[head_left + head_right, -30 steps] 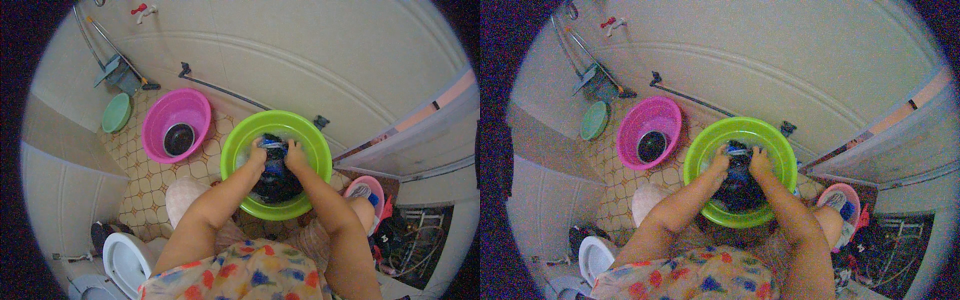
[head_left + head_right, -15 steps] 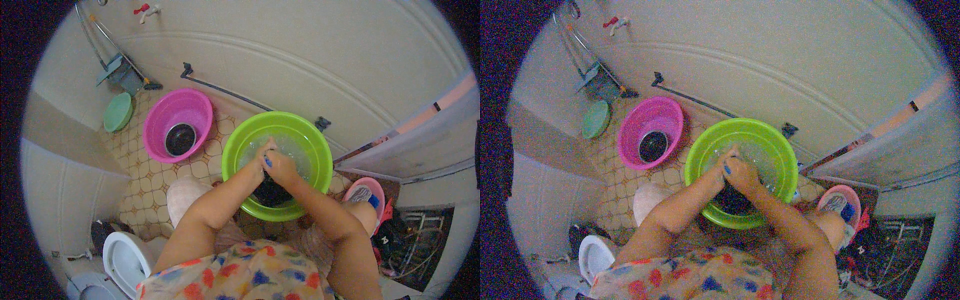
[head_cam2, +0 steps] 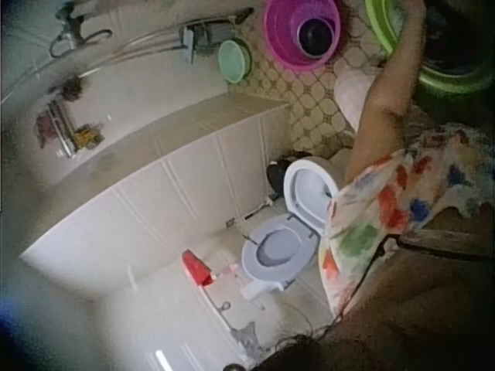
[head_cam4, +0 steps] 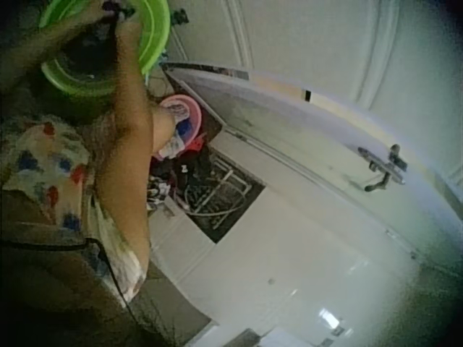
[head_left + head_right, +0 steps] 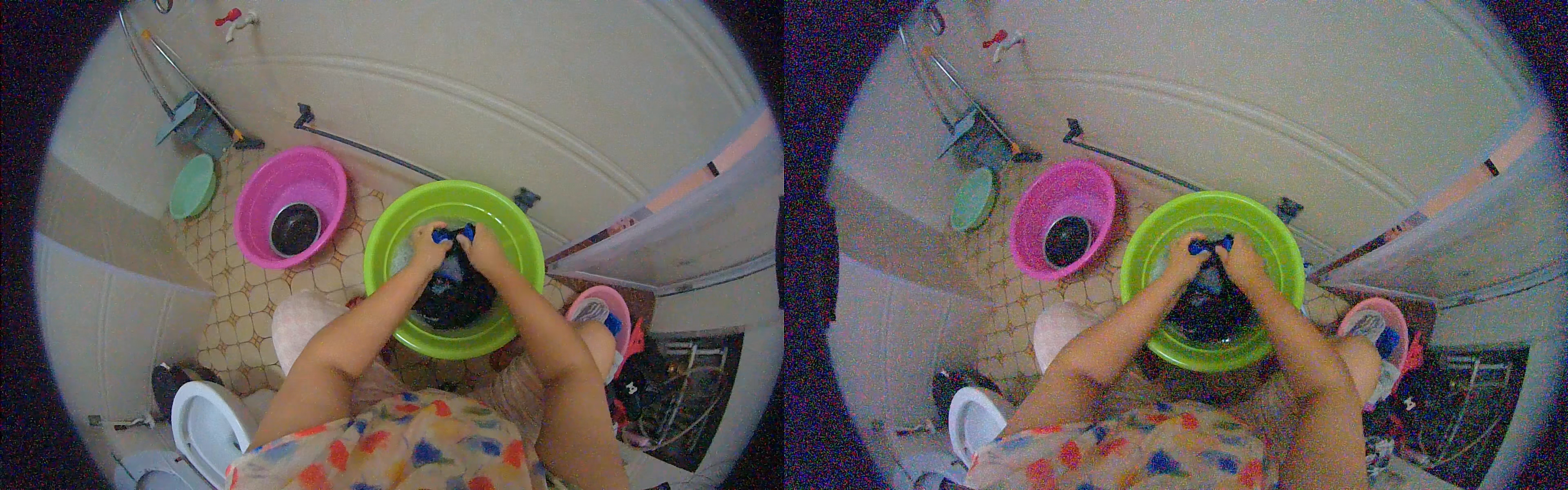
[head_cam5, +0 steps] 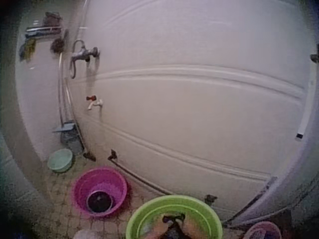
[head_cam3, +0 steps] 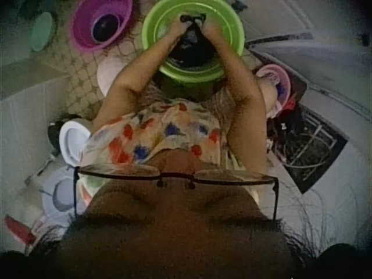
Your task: The person washes a garment by hand in a basin of soapy water, repeatedly rubbing, squeezing, and lifting the item.
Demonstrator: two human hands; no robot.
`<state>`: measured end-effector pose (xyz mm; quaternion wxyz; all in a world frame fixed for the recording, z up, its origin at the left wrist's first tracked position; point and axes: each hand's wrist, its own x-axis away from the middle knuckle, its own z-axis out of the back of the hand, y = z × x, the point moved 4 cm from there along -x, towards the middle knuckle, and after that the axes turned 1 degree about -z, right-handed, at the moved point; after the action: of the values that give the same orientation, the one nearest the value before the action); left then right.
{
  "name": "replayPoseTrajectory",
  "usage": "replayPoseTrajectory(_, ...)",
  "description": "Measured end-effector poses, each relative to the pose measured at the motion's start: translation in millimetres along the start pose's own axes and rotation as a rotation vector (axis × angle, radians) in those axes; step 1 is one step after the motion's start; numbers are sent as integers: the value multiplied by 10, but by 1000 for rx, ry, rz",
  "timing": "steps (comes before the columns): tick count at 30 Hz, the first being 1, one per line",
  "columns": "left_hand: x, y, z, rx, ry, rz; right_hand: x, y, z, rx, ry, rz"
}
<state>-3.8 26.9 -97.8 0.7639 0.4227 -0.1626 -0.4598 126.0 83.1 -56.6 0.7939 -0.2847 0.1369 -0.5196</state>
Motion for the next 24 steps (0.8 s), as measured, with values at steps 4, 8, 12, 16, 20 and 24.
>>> replayPoseTrajectory(4,0,-178,-89,-263,-174,37,130,25,-149,208,-317,17)
replayPoseTrajectory(8,-46,-412,-31,204,-214,317,38,122,-263,320,-310,185)
replayPoseTrajectory(12,190,304,70,791,-171,617,-45,351,-212,33,-64,-167)
replayPoseTrajectory(16,249,299,-94,1353,-447,1024,112,-75,-282,-440,-57,-112)
replayPoseTrajectory(20,-5,-101,-153,1460,-338,765,451,-705,-70,-404,35,252)
replayPoseTrajectory(24,-28,-199,-235,1343,-469,675,591,-882,41,-176,32,447)
